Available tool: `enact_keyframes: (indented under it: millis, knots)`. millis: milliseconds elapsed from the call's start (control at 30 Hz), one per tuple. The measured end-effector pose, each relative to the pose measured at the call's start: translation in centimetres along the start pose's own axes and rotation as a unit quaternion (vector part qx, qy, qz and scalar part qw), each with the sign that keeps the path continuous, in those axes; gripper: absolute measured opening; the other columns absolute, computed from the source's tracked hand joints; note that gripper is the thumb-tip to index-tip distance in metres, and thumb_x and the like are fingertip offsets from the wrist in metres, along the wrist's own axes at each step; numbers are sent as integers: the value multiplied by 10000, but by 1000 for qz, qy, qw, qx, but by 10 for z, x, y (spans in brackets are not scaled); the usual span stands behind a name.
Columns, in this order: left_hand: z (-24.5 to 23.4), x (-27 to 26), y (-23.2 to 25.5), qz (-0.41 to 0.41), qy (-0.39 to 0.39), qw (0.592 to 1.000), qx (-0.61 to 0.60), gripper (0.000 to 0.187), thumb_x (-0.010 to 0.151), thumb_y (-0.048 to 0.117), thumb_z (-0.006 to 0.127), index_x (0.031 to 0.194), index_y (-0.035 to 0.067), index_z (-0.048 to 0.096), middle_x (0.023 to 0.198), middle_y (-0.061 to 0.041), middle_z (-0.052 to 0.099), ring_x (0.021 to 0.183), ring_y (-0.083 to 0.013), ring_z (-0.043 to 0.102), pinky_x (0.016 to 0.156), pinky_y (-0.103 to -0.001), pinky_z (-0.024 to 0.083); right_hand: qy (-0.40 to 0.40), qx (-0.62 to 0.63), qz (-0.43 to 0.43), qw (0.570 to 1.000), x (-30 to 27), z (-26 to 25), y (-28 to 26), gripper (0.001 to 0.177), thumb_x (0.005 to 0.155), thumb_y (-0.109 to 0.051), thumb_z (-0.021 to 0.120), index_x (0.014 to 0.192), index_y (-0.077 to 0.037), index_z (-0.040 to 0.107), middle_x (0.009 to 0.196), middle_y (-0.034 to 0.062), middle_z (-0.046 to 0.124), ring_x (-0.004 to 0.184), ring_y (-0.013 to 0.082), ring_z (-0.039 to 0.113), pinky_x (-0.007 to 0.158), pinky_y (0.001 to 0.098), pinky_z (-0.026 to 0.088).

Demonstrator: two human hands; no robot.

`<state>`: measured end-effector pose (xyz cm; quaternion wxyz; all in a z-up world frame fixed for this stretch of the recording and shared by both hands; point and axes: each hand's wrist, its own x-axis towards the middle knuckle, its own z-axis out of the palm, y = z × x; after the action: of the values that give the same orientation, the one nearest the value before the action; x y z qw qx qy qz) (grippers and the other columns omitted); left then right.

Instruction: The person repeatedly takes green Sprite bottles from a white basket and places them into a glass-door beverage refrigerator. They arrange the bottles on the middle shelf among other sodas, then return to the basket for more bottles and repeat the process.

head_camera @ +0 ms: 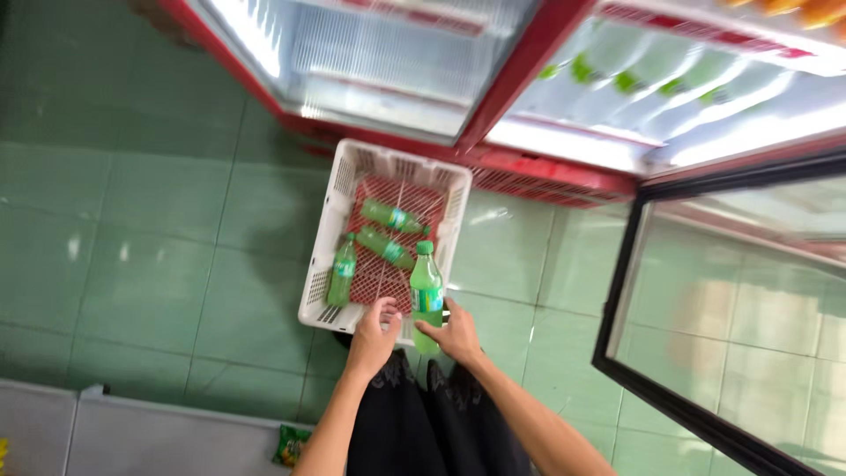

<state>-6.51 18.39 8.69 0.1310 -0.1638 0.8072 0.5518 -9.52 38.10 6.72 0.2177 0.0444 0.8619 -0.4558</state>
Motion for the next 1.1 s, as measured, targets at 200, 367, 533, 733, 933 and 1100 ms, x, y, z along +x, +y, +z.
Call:
enact_keyframes:
  millis: [200,367,533,733,933,1100]
  knots:
    - [40,-58,129,34,-57,992,-105,469,961,243,672,1356,26,540,1175,-108,701,1027,-198,710,824,-323,602,48,60,-10,997,-93,-120,-45,680,701,-378,879,1210,14,659,1015,165,775,900,268,758,793,393,597]
    - [85,-125,220,88,-71,992,-49,522,954,310,663,1387,54,524,1229,-93,673,1057,-182,701,816,-330,603,88,125,-83,985,-181,-221,-67,605,740,-333,872,1203,1,674,1014,143,781,916,224,759,743,363,615]
    - [142,-183,282,143,-119,980,-64,534,939,323,672,1380,52,538,1265,-97,669,1072,-199,692,808,-342,580,135,118,-27,983,-243,-310,-64,595,738,-305,869,1218,-21,658,987,144,787,841,224,770,700,344,621]
    - [183,-228,342,212,-170,961,-55,555,946,351,686,1392,59,531,1272,-103,679,1113,-204,686,864,-347,568,217,186,-110,952,-290,-369,-62,523,761,-266,865,1164,4,668,1000,128,787,896,195,765,713,335,655]
    - [192,-216,403,293,-178,939,-32,528,957,332,684,1376,43,543,1241,-120,691,1142,-227,675,875,-368,570,260,202,-118,937,-289,-409,-81,574,748,-257,864,1218,-7,651,998,128,787,867,198,777,713,330,652]
    - [184,-186,452,346,-150,926,-34,563,921,273,732,1379,24,518,1242,-129,695,1124,-226,690,859,-362,577,273,183,-149,932,-260,-440,-118,591,749,-241,863,1245,-12,639,1007,131,778,848,196,768,689,324,640]
